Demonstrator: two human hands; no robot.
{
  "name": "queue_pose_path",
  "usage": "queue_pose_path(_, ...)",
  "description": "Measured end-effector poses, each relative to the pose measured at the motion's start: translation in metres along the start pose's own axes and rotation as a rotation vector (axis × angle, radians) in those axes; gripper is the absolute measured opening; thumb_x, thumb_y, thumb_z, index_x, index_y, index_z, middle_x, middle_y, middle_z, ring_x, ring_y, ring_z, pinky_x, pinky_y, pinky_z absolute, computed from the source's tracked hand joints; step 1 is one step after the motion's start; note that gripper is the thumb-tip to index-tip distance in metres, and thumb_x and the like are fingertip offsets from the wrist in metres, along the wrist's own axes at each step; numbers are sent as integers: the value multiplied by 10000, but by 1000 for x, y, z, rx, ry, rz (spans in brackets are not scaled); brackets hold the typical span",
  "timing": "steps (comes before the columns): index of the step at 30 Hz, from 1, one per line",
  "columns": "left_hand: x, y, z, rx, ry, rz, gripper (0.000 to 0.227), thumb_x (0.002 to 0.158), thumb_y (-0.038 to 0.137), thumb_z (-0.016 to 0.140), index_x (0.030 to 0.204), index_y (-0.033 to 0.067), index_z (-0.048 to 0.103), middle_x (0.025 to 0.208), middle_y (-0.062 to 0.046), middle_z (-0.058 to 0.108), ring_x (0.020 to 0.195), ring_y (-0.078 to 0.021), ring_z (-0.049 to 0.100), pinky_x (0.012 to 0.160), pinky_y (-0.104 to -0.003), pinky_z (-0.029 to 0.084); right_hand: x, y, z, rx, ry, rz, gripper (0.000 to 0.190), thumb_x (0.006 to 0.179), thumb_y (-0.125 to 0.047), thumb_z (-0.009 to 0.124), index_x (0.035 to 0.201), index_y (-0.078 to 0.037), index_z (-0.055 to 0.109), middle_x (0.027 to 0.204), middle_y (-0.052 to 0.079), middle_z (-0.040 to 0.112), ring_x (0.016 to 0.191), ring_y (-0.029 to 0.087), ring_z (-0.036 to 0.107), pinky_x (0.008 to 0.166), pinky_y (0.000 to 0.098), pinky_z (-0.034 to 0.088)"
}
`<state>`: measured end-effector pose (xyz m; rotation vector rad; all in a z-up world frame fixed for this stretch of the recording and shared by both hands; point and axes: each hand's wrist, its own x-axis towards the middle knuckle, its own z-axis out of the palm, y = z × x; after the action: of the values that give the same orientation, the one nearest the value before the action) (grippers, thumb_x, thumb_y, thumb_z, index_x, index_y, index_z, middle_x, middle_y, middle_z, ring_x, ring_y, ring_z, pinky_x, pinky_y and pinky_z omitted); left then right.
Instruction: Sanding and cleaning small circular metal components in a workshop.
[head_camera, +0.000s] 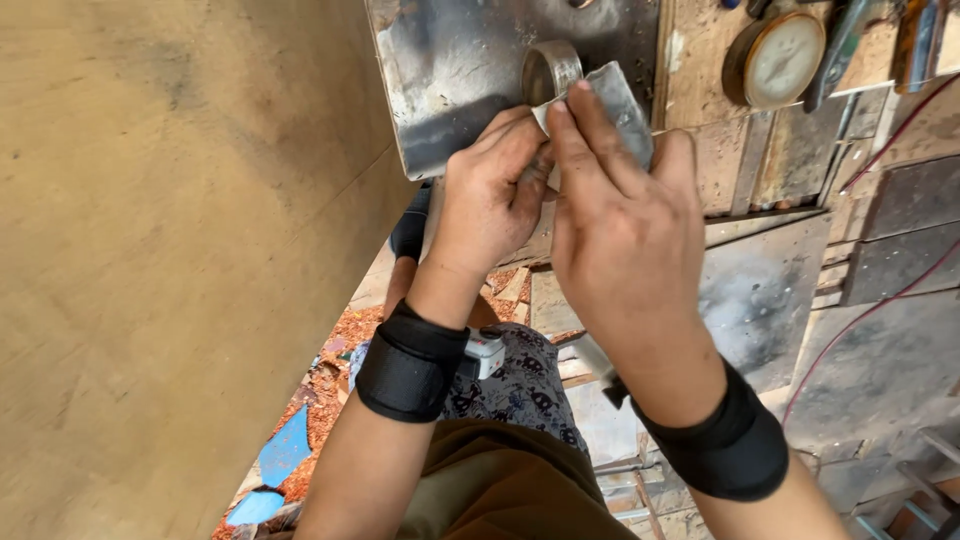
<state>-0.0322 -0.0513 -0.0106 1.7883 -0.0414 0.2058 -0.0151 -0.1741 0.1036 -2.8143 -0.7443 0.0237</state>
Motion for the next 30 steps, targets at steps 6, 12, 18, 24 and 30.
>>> queue_pose_path(6, 5, 3, 3, -60, 33, 3, 239, 968, -68, 663, 1194, 7, 642, 1229, -152, 682, 1087, -307, 742, 895, -350, 660, 26, 12, 0, 97, 45, -22, 359, 1011, 32, 638, 1368, 3, 667, 1372, 129, 693, 960, 285, 579, 945, 371, 486)
queue_pose_path(12, -3, -9, 8, -95, -22, -68, 96, 1056, -11, 659, 1133, 45, 651, 1183, -78, 703, 902, -167, 789, 725, -235, 640, 1, 11, 16, 51, 77, -5, 356, 1059, 16, 608, 1410, 35, 664, 1374, 175, 709, 900, 298, 563, 830, 361, 460)
queue_pose_path(18, 3, 5, 0, -148, -27, -105, 207, 1033, 33, 690, 1236, 52, 652, 1213, -104, 700, 898, -176, 784, 712, -272, 633, 38, 59, 5, 827, -41, 332, 202, 1128, -127, 646, 1301, -71, 734, 1050, 105, 739, 756, 149, 600, 671, 256, 479)
queue_pose_path(24, 1, 3, 5, 4, 0, 4, 111, 1070, 94, 724, 1112, 35, 640, 1143, -88, 710, 962, -194, 751, 803, -278, 618, 0, 80, -3, 1821, -26, 494, 272, 1035, -85, 725, 1262, -52, 579, 1061, 80, 653, 890, 166, 681, 720, 302, 556)
queue_pose_path(30, 10, 18, 1, -106, -57, -107, 142, 1013, 95, 734, 1108, 24, 657, 1060, -106, 699, 870, -170, 732, 692, -280, 609, 4, 57, -16, 1934, 46, 743, 429, 840, -47, 639, 1264, -23, 578, 1171, 170, 690, 1013, 260, 724, 957, 474, 652)
